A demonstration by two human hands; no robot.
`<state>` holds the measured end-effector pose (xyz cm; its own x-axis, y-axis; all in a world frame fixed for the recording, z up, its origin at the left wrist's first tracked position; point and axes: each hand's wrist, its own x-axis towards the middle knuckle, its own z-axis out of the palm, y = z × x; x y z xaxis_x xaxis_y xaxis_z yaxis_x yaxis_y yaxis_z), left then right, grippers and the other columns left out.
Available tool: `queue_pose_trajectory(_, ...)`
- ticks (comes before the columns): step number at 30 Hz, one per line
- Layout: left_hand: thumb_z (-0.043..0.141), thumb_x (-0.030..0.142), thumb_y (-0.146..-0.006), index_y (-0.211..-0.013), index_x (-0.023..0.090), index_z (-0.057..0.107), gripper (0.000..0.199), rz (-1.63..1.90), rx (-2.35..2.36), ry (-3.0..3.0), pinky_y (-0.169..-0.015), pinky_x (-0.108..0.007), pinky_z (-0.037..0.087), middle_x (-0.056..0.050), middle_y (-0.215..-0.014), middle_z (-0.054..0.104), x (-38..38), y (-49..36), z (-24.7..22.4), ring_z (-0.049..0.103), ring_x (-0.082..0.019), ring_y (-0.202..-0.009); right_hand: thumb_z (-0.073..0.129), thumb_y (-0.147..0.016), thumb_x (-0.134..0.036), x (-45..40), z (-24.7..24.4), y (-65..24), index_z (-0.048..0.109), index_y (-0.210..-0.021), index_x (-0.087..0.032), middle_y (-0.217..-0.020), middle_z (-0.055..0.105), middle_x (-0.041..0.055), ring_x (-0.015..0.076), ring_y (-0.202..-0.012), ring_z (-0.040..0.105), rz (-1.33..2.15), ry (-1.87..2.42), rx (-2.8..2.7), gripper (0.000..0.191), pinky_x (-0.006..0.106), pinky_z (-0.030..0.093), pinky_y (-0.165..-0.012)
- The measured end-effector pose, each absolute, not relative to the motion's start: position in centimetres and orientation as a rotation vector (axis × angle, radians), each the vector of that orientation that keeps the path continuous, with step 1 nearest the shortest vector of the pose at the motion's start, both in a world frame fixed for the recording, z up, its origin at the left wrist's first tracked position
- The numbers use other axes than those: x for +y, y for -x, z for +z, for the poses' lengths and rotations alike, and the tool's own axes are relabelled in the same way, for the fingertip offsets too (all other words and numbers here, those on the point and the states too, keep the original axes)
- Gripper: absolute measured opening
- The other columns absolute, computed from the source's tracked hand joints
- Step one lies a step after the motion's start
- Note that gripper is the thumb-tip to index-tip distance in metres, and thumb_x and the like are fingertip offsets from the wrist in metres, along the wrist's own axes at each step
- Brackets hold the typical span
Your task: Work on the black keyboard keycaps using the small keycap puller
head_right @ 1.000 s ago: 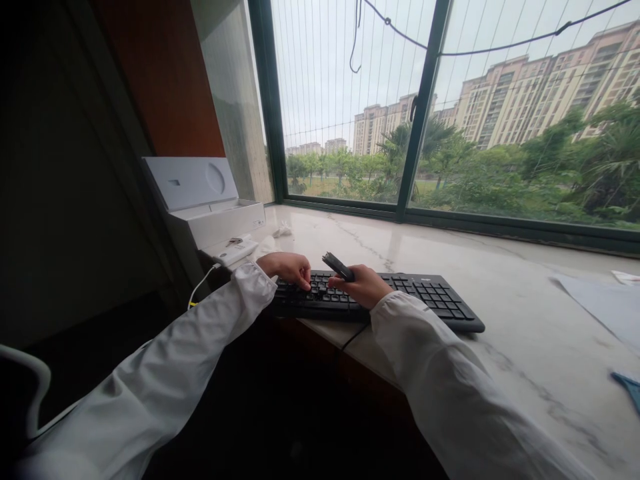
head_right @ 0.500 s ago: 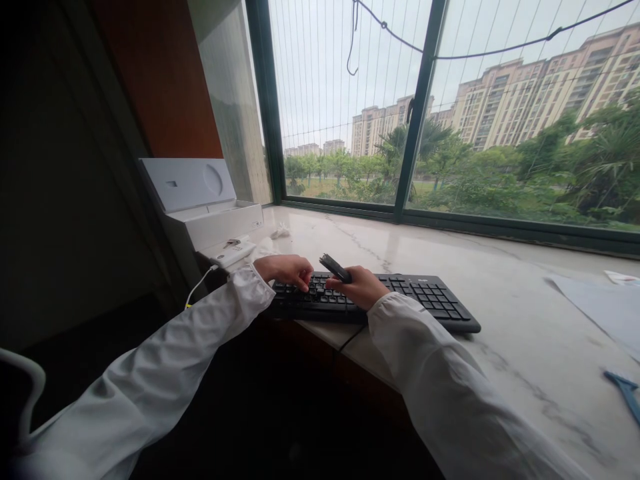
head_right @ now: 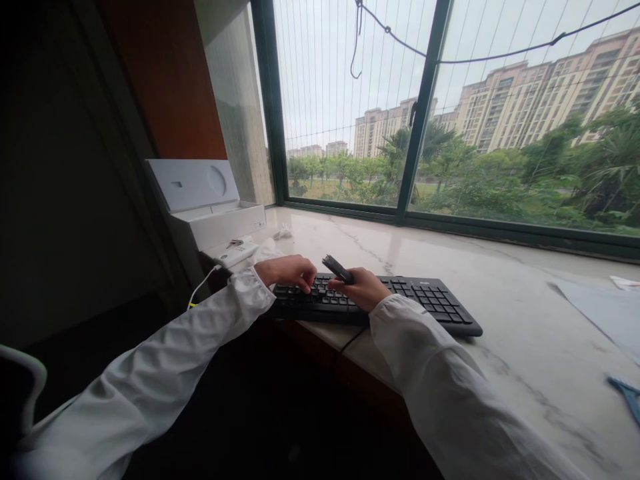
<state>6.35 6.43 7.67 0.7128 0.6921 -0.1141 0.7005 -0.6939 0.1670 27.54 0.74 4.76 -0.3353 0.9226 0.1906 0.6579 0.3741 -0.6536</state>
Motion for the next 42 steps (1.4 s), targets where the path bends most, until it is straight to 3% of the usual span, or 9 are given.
queue_pose_trajectory(7, 0.060, 0.019, -0.078, -0.084, 0.021, 0.074, 0.015, 0.382, 1.240, -2.812, -0.075, -0.024, 0.046, -0.003, -0.080, 0.071, 2.7, -4.8, 6.2, 0.062, -0.015, -0.075, 0.058, -0.070, -0.057, 0.8, 4.5, -27.3, 0.067, -0.072, -0.015, -0.061, 0.054, 0.0007, 0.0163, -0.065, 0.049, 0.648, 1.349, -2.079, 0.043, 0.027, 0.037, -0.060)
queue_pose_trajectory(14, 0.062, 0.024, -0.078, -0.089, 0.021, 0.075, 0.017, 0.279, 1.236, -2.954, -0.074, -0.028, 0.048, -0.007, -0.083, 0.072, 2.7, -4.9, 6.4, 0.064, -0.019, -0.076, 0.057, -0.072, -0.055, 0.7, 4.7, -27.3, 0.070, -0.080, -0.015, -0.062, 0.057, 0.0015, 0.0180, -0.067, 0.053, 0.650, 1.349, -2.097, 0.043, 0.028, 0.038, -0.063)
queue_pose_trajectory(22, 0.063, 0.021, -0.075, -0.093, 0.022, 0.074, 0.021, 0.255, 1.171, -2.835, -0.077, -0.023, 0.047, -0.005, -0.087, 0.072, 3.7, -4.6, 6.4, 0.064, -0.015, -0.078, 0.056, -0.072, -0.056, 0.6, 4.7, -27.4, 0.071, -0.081, -0.015, -0.064, 0.058, 0.0013, 0.0180, -0.068, 0.053, 0.643, 1.344, -2.103, 0.044, 0.028, 0.039, -0.064)
queue_pose_trajectory(42, 0.059, 0.023, -0.079, -0.094, 0.021, 0.073, 0.021, 0.244, 1.180, -2.882, -0.084, -0.024, 0.045, -0.004, -0.089, 0.072, 2.4, -4.5, 7.0, 0.063, -0.016, -0.086, 0.058, -0.071, -0.054, 0.7, 4.7, -27.3, 0.072, -0.081, -0.016, -0.067, 0.062, 0.0023, 0.0206, -0.073, 0.057, 0.653, 1.340, -2.072, 0.042, 0.029, 0.041, -0.067)
